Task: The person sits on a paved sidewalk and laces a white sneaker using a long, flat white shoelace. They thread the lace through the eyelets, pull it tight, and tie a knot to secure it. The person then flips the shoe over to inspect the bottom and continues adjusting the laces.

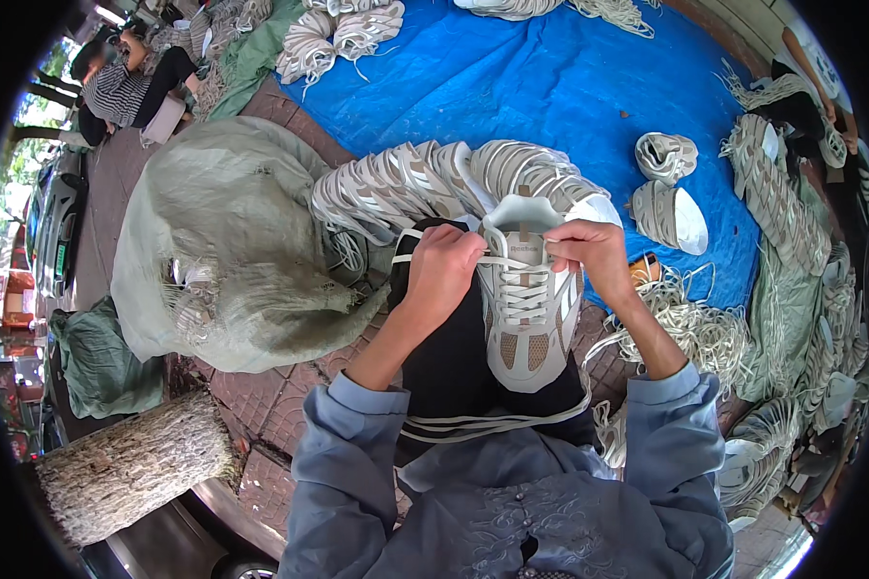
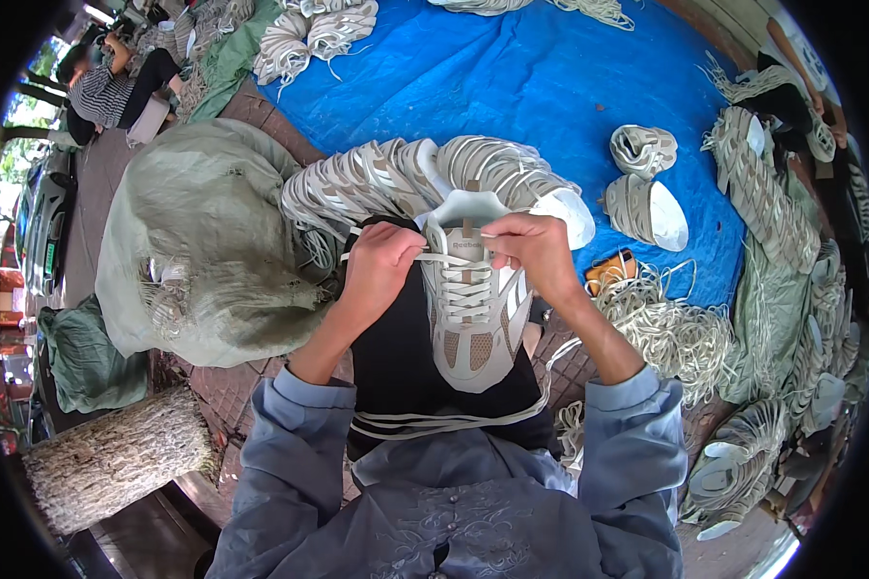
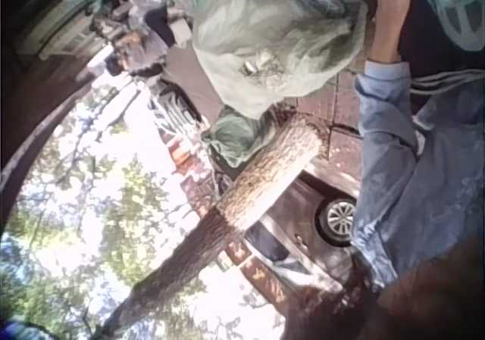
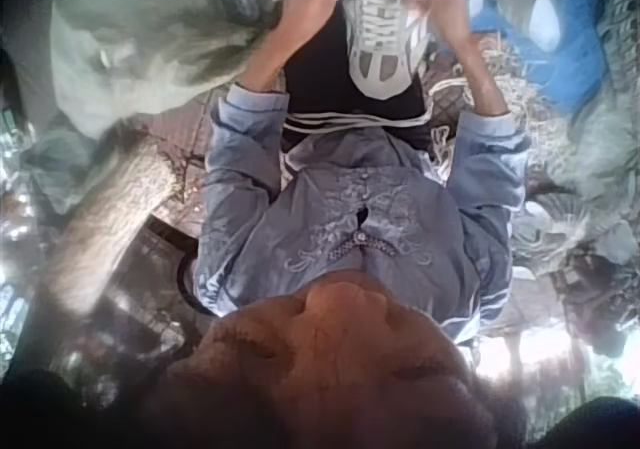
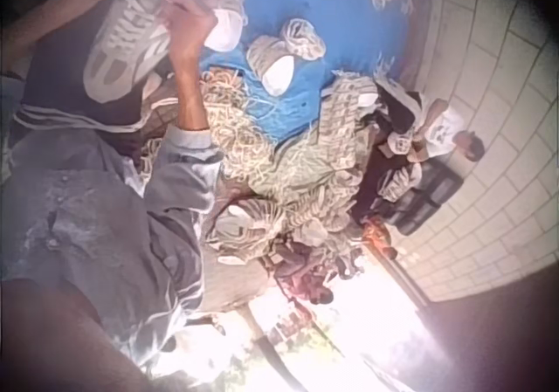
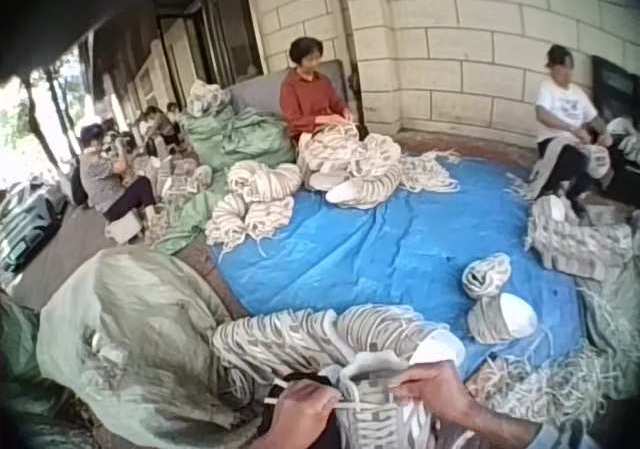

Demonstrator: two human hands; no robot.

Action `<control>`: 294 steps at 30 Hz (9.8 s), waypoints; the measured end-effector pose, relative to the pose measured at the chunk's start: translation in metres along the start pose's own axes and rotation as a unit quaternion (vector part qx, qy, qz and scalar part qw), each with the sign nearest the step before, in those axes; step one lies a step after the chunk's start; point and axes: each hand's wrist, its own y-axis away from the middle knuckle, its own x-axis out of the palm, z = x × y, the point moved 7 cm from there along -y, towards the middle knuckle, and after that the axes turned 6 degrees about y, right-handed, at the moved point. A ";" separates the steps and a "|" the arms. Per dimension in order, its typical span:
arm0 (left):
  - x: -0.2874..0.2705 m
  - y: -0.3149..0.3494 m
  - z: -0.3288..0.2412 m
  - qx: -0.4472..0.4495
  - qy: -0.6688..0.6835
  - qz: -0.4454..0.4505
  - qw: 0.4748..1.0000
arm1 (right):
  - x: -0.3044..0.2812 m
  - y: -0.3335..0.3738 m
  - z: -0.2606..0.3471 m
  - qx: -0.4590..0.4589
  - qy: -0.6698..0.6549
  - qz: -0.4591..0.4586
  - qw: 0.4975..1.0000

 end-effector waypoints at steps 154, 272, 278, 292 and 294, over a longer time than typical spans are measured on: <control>0.033 -0.033 -0.041 0.222 -0.262 0.210 0.915 | 0.002 -0.021 -0.023 -0.040 -0.021 0.175 0.984; 0.014 0.002 -0.026 -0.005 -0.163 0.070 0.984 | 0.048 0.007 0.021 -0.334 0.314 0.014 0.888; 0.014 0.005 -0.025 0.008 -0.113 0.040 0.993 | 0.049 0.007 0.019 -0.332 0.299 0.015 0.895; 0.024 0.005 -0.037 0.053 -0.213 0.084 0.972 | 0.046 0.013 0.019 -0.380 0.285 -0.011 0.880; 0.024 0.005 -0.038 0.061 -0.215 0.086 0.971 | 0.044 0.015 0.021 -0.368 0.264 -0.011 0.891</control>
